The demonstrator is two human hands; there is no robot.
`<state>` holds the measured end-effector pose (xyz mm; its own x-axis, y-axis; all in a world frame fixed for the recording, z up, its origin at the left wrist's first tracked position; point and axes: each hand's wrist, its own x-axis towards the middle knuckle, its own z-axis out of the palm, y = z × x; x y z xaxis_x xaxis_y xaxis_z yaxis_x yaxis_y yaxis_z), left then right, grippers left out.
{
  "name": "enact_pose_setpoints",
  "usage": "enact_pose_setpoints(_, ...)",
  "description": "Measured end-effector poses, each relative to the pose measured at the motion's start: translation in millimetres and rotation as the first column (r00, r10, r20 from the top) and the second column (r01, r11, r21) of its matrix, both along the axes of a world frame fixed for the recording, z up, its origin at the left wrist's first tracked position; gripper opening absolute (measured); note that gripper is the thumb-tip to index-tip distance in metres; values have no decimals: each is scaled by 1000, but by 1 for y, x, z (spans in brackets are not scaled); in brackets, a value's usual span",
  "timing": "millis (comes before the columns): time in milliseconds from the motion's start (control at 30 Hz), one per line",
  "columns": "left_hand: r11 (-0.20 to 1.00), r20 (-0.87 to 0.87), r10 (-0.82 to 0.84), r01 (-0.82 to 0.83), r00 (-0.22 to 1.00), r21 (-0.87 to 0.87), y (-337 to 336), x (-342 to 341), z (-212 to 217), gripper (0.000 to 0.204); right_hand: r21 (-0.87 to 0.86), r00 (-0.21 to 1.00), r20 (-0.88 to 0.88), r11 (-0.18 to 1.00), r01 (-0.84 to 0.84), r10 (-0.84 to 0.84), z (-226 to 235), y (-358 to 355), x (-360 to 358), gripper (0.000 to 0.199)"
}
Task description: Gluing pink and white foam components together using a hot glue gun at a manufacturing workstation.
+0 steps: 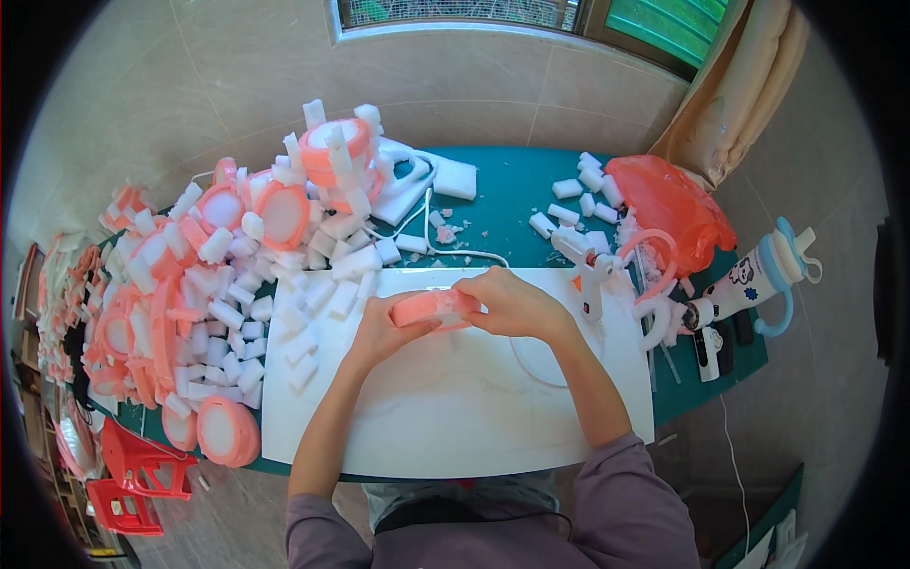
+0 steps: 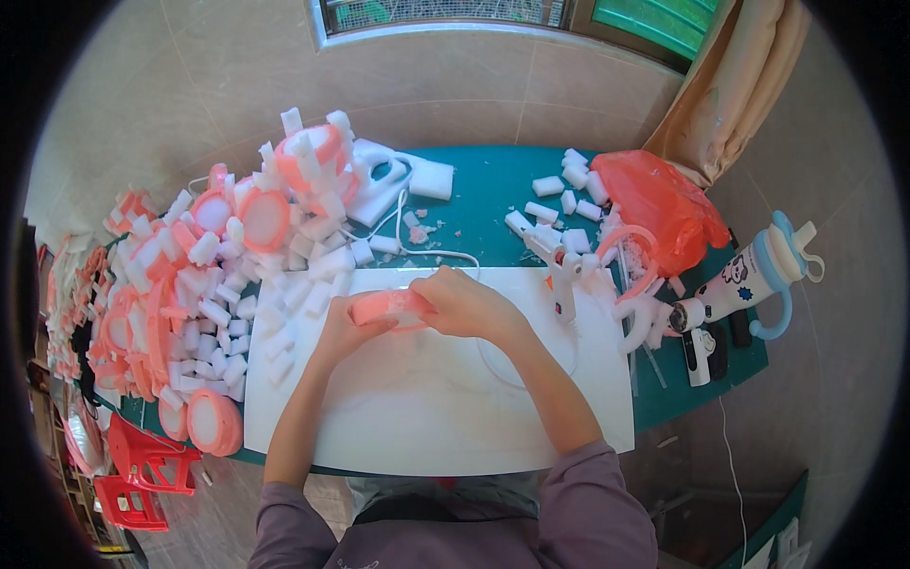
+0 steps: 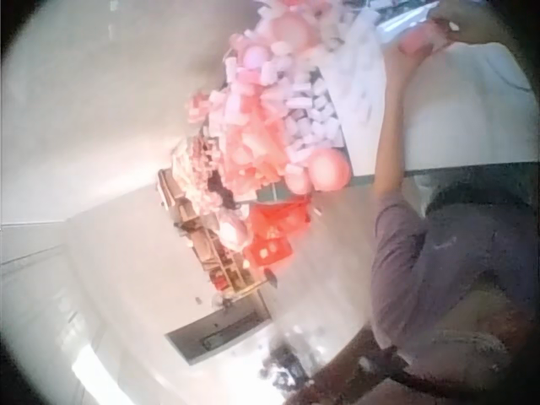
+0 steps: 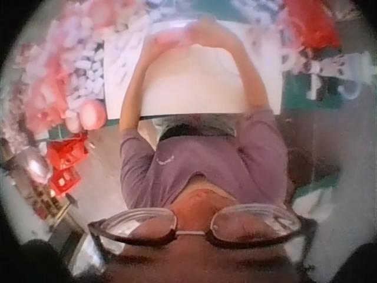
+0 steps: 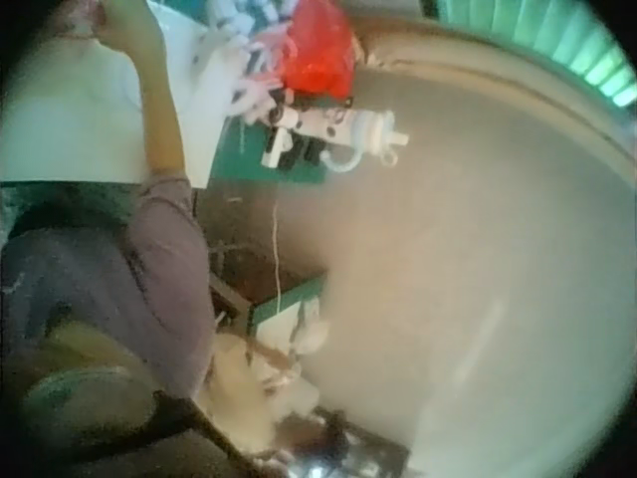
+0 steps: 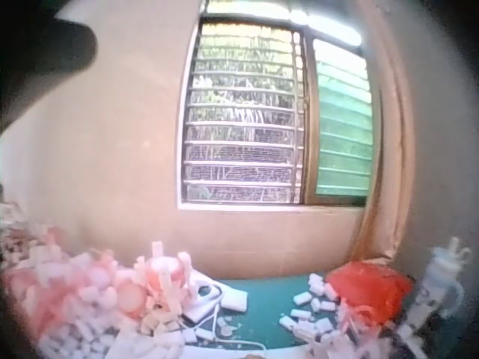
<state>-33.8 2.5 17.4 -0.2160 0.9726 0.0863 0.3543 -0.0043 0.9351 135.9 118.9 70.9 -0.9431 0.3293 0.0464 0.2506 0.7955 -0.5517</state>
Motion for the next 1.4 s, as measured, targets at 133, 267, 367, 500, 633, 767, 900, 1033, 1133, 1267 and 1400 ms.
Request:
enact_pose_setpoints(133, 1000, -20, 0, 0, 1000, 30, 0, -1, -3, 37, -5, 1000, 6, 1000, 3, -3, -2, 0, 0, 10)
enact_pose_setpoints(267, 1000, -13, -1, 1, 1000, 1, 0, 1, 1, 37, 16, 1000, 2, 1000, 6, -6, -4, 1, 0, 10)
enact_pose_setpoints(367, 1000, -3, -3, 3, 1000, 29, 0, 1, 1, 37, 11, 1000, 6, 1000, 3, -3, -4, 2, -1, 11)
enact_pose_setpoints(500, 1000, -25, 4, -3, 1000, 29, 0, 1, 1, 37, 7, 1000, -10, 1000, -2, 2, -2, 2, 0, 12)
enact_pose_setpoints(633, 1000, -30, 4, -4, 1000, 14, -1, 2, 3, 37, -3, 1000, 3, 1000, 13, -13, 0, 2, 1, 13)
enact_pose_setpoints(767, 999, -32, 1, 1, 999, 43, 0, 2, 3, 37, 8, 1000, 2, 1000, 21, -21, -2, 2, 1, 14)
enact_pose_setpoints(900, 1000, -26, -8, 8, 1000, 22, 0, 1, 4, 37, 2, 999, 15, 999, 36, -36, -1, 2, 1, 15)
enact_pose_setpoints(1033, 1000, -39, -14, 15, 999, 19, -1, 1, 5, 37, -13, 999, 13, 999, 40, -40, -1, 2, 1, 15)
enact_pose_setpoints(1133, 1000, -18, -7, 7, 1000, 11, -1, 3, 7, 38, 5, 999, -10, 999, 47, -47, -6, 2, 1, 17)
enact_pose_setpoints(1267, 1000, 1, -9, 9, 1000, 26, -1, 2, 4, 38, 5, 999, -4, 999, 44, -44, -3, 2, 1, 19)
enact_pose_setpoints(1400, 1000, -13, -7, 7, 1000, 15, 0, 1, 3, 38, -21, 998, 20, 998, 59, -58, -2, 2, 0, 22)
